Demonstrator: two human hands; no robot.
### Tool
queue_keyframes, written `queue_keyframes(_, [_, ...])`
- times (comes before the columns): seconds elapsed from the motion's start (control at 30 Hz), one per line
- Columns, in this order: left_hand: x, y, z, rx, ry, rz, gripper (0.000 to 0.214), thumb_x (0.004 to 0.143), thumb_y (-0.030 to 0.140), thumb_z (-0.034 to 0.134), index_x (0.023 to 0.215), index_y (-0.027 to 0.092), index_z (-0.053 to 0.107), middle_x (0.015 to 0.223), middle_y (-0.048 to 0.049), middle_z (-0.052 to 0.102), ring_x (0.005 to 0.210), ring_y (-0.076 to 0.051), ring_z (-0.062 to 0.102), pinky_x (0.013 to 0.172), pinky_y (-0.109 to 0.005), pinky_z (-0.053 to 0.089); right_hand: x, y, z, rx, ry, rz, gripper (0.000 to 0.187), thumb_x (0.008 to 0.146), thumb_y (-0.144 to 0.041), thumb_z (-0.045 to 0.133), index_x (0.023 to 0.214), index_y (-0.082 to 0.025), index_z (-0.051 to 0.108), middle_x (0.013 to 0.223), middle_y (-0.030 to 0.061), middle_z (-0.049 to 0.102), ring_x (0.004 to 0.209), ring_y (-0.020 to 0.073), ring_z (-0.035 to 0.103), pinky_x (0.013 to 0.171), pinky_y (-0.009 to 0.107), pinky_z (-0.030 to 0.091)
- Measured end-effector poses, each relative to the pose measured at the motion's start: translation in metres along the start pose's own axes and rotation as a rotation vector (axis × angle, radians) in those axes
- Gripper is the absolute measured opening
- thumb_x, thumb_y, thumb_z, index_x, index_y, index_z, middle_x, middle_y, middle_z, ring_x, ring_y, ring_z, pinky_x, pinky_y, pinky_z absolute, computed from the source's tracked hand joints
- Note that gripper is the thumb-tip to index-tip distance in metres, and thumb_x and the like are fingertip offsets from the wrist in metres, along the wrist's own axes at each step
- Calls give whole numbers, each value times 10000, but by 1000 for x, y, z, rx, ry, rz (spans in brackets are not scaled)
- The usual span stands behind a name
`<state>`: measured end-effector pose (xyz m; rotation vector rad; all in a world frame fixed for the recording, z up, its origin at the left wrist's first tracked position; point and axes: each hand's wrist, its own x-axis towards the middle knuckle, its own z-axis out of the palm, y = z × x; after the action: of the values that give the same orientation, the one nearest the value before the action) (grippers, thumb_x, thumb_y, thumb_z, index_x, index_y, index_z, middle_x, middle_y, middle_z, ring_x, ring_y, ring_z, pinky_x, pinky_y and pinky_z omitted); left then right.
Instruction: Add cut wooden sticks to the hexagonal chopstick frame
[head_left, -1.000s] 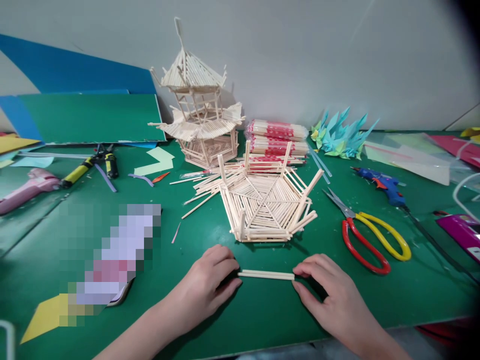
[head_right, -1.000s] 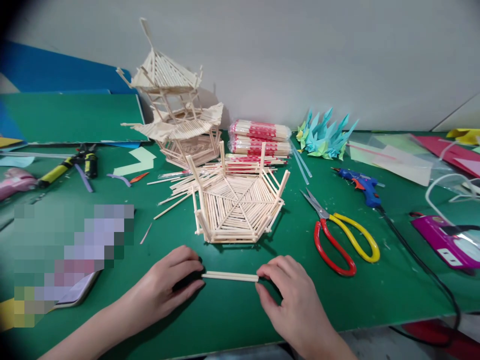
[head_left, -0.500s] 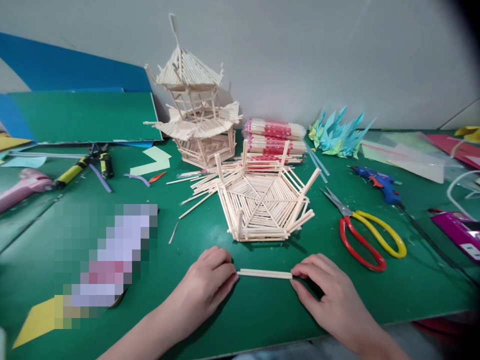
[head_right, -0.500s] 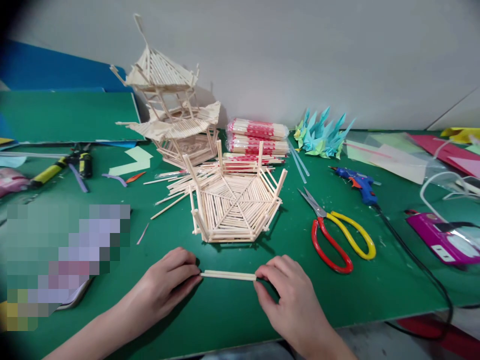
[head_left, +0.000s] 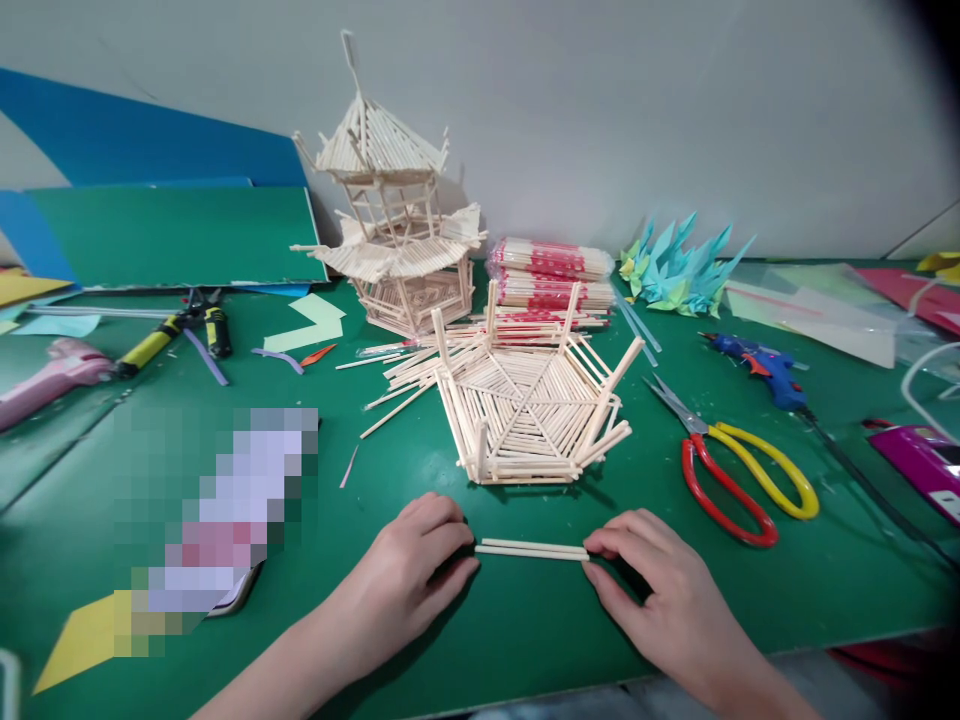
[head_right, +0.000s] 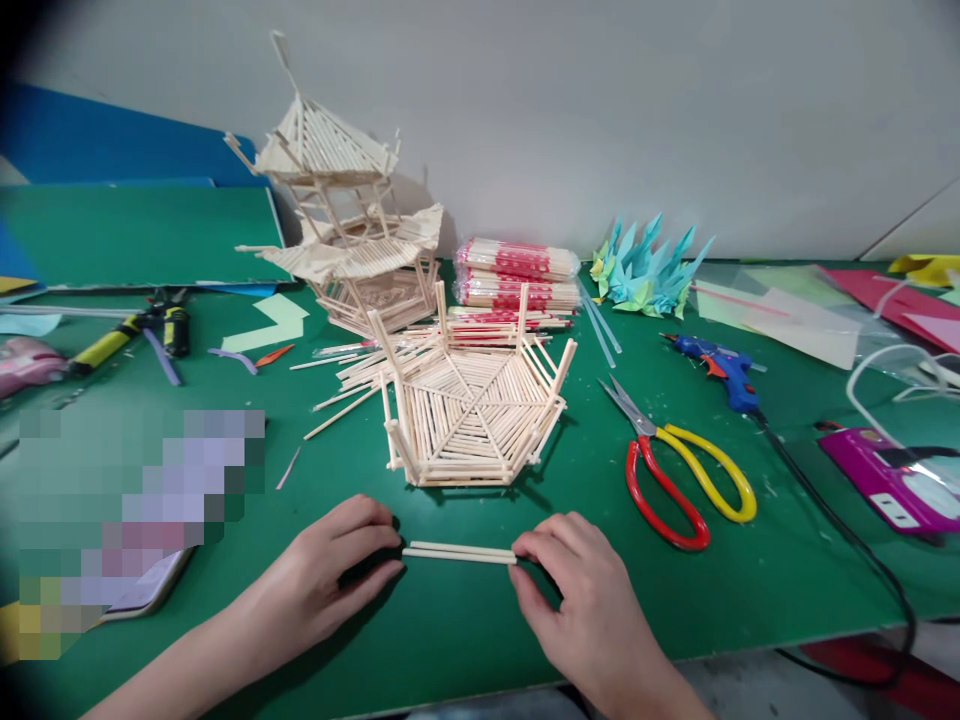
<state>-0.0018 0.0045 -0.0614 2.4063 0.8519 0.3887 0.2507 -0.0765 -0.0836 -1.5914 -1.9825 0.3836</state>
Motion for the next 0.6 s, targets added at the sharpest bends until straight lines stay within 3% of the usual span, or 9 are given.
queue_keyframes(0.27, [17, 10, -3, 225, -86, 100, 237, 905, 153, 350, 941, 157, 585, 750, -51, 557, 673, -175, 518, 631, -308, 415, 2, -5, -1, 24, 0, -11, 70, 805, -151, 537, 837, -204, 568, 779, 38, 579, 730, 174, 537, 646, 310, 427])
queue_keyframes(0.43, [29, 20, -2, 410, -200, 184, 212, 872, 101, 394, 810, 156, 589, 735, -48, 565, 642, -179, 502, 591, -308, 403, 7, -11, -2, -21, -23, -45, 90, 797, -135, 534, 798, -207, 588, 741, 24, 591, 692, 163, 523, 634, 306, 381])
queue_keyframes(0.6, [34, 26, 0, 580, -183, 291, 164, 816, 68, 471, 698, 148, 552, 688, -47, 546, 597, -184, 488, 529, -310, 379, 16, -17, -2, -64, -42, -110, 123, 800, -137, 530, 750, -218, 607, 691, 5, 581, 661, 151, 512, 592, 286, 333])
